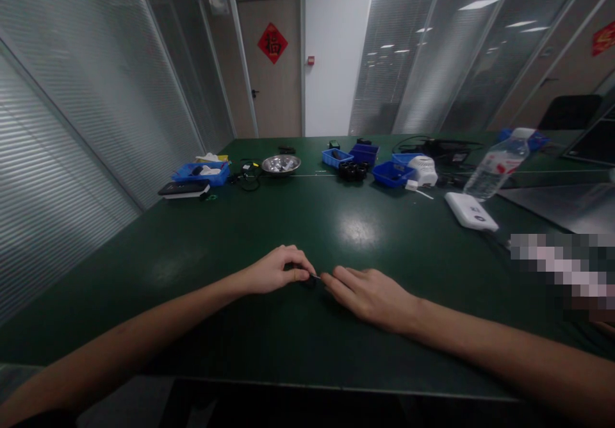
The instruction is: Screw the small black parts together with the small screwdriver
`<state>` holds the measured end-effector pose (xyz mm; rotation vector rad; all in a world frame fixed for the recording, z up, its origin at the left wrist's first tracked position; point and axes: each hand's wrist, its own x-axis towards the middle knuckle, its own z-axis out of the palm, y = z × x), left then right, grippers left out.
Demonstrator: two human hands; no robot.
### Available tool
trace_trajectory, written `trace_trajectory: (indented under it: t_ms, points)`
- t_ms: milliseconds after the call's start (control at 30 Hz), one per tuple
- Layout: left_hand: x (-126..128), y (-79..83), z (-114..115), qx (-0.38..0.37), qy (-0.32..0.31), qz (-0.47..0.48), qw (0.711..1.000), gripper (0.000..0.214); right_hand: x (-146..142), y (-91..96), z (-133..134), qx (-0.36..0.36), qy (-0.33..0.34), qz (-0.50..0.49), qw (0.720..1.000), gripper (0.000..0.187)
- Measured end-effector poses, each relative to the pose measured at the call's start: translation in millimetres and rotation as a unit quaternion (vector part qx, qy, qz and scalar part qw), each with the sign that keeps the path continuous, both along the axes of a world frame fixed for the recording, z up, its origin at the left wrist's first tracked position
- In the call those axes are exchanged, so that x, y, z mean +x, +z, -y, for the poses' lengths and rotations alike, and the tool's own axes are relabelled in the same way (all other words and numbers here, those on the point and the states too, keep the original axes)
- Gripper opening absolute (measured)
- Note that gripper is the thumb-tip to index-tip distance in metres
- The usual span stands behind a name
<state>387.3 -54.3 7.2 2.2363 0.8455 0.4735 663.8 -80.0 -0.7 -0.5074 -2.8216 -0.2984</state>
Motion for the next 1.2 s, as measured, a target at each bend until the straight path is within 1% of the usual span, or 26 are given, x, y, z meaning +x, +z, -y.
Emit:
trace_trajectory:
  t_ms: [133, 200, 367, 500, 600, 733, 833, 967, 1033, 1133, 1200]
  points:
    - [4.4, -3.7, 7.9, 0.053, 0.006, 0.029, 0.998, 0.021, -2.9, -4.0, -2.0, -0.05, -0.029, -0.043, 0.997, 0.026]
    - [6.3, -5.2, 9.4, 0.07, -0.004, 0.032, 0.997, 0.022, -4.7, -4.5, -2.1, -0.057, -0.031, -0.055, 0.996, 0.026]
    - [8.4, -3.1, 7.5, 0.066, -0.04, 0.007, 0.997, 0.017, -7.4, -4.3, -0.8, -0.062, -0.011, -0.047, 0.997, 0.029]
    - [7.4, -1.2, 7.3, 0.06, -0.032, 0.01, 0.998, 0.017, -6.7, -5.1, -2.9, -0.073, -0.032, -0.034, 0.996, 0.031]
    - [6.2, -2.0, 8.8, 0.054, -0.013, 0.019, 0.998, 0.021, -5.6, -4.3, -4.6, -0.088, -0.06, -0.035, 0.994, 0.03]
    - [5.8, -2.0, 13.3, 0.027, 0.037, 0.028, 0.999, 0.037, -3.2, -1.4, -5.5, -0.114, -0.076, -0.054, 0.989, 0.028]
    - [4.8, 0.8, 18.6, 0.049, 0.066, 0.016, 0.996, 0.043, 0.0, 0.6, -7.5, -0.151, -0.085, -0.096, 0.98, 0.026]
    - [-5.7, 10.0, 22.3, 0.101, 0.119, -0.01, 0.988, 0.039, 4.8, 1.5, -14.2, -0.215, -0.096, -0.197, 0.952, 0.026]
    - [-15.2, 16.7, 21.9, 0.112, 0.133, -0.014, 0.985, 0.033, 6.1, 0.6, -18.0, -0.228, -0.095, -0.24, 0.939, 0.024]
    - [-26.9, 24.0, 24.2, 0.087, 0.139, -0.023, 0.986, 0.023, 6.3, -1.9, -21.7, -0.228, -0.097, -0.266, 0.931, 0.022]
    - [-28.6, 23.9, 30.3, 0.066, 0.162, -0.037, 0.984, 0.022, 5.5, -3.2, -22.4, -0.226, -0.098, -0.264, 0.933, 0.022]
